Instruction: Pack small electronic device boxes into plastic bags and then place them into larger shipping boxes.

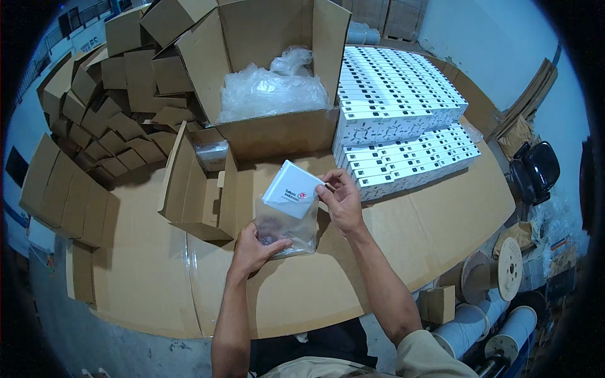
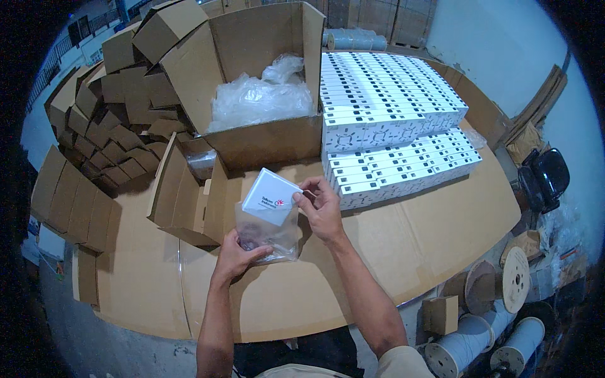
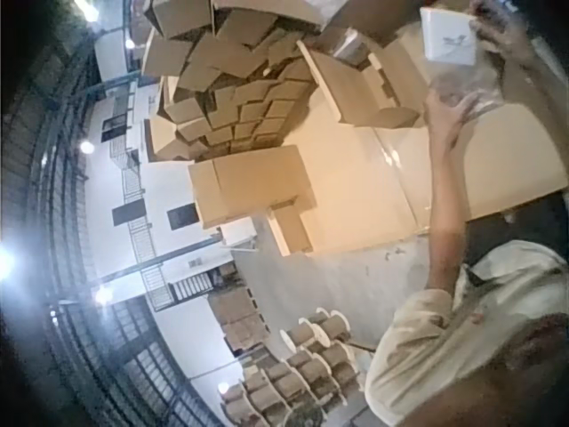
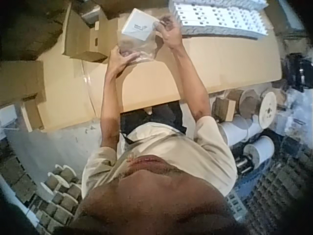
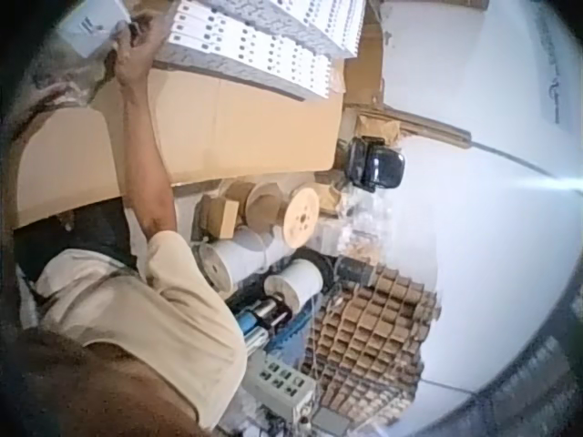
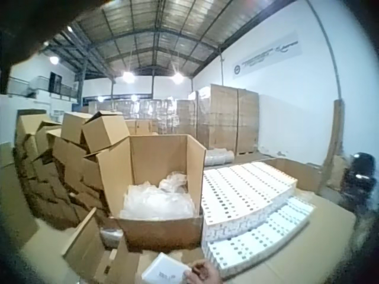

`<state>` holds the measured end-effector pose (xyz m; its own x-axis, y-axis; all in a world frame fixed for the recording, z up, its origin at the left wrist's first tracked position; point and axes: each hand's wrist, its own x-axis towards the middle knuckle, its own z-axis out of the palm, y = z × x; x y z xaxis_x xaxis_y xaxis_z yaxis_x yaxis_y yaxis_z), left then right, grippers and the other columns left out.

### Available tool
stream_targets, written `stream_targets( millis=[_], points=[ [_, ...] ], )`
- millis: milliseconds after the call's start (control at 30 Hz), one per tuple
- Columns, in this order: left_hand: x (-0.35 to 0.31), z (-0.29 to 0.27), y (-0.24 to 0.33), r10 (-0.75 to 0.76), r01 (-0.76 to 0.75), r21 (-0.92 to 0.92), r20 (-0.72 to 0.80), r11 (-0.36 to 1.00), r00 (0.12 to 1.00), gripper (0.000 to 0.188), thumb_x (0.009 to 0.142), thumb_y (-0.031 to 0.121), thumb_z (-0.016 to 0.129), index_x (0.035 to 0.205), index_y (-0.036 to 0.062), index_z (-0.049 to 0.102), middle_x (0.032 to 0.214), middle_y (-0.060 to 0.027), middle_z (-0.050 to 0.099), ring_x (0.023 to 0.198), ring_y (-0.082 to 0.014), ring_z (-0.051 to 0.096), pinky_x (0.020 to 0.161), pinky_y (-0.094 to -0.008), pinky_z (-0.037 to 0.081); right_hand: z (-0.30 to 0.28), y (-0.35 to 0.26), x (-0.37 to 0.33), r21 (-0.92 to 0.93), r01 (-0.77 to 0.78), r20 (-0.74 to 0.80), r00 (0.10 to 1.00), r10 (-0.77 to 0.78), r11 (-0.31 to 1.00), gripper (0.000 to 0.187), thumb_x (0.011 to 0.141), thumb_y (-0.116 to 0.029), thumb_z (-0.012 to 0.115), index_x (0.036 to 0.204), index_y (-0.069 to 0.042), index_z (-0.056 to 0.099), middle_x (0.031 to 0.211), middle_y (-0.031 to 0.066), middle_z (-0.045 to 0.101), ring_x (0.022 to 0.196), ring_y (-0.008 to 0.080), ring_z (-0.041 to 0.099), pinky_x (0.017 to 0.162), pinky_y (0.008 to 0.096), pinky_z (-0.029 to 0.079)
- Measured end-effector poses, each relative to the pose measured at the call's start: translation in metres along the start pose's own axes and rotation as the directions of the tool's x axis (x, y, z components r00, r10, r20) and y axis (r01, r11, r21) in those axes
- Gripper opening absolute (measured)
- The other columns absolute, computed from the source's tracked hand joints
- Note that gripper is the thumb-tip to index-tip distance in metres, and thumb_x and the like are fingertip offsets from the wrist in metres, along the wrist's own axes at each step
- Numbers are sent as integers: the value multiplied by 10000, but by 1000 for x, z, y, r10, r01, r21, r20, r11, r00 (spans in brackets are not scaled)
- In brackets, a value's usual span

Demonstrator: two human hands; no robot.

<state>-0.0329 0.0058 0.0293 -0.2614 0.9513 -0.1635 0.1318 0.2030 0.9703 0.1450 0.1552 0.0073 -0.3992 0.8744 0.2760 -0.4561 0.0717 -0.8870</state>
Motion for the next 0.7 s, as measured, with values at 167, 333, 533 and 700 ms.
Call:
stream_targets(
  millis=[167,333,533,700],
  points=[
    [2,-2,-10,20,-20,-44,-3,999,1000,565,732,102,904,1202,-19,616,1067,-100,728,970,-179,685,903,-332,541,2,1,0,-31,-60,36,997,61,998,216,960,-27,667,1119,-35,521,1077,47,560,949,94,572,805,255,511],
    [3,-1,-10,90,-89,-71,12,994,996,620,740,104,896,1266,-21,594,1120,-107,707,1020,-170,662,924,-325,524,3,0,-1,-80,-46,61,997,51,996,201,962,-18,654,1116,-34,526,1056,43,561,947,93,565,811,256,510],
    [13,3,-26,76,-77,-354,-16,932,997,393,922,148,753,1248,-23,614,1131,-80,696,1022,-139,647,923,-306,511,0,-4,-2,-154,-68,120,989,87,986,184,956,-51,670,1084,-26,539,974,22,566,926,94,561,817,266,506],
    [19,12,-32,94,-125,-332,-107,935,990,292,976,149,692,1206,-21,635,1080,-64,702,965,-123,649,889,-295,519,8,-2,-3,-143,-122,112,984,139,982,272,955,-110,698,1160,1,556,1086,75,633,996,123,626,868,275,525]
  ],
)
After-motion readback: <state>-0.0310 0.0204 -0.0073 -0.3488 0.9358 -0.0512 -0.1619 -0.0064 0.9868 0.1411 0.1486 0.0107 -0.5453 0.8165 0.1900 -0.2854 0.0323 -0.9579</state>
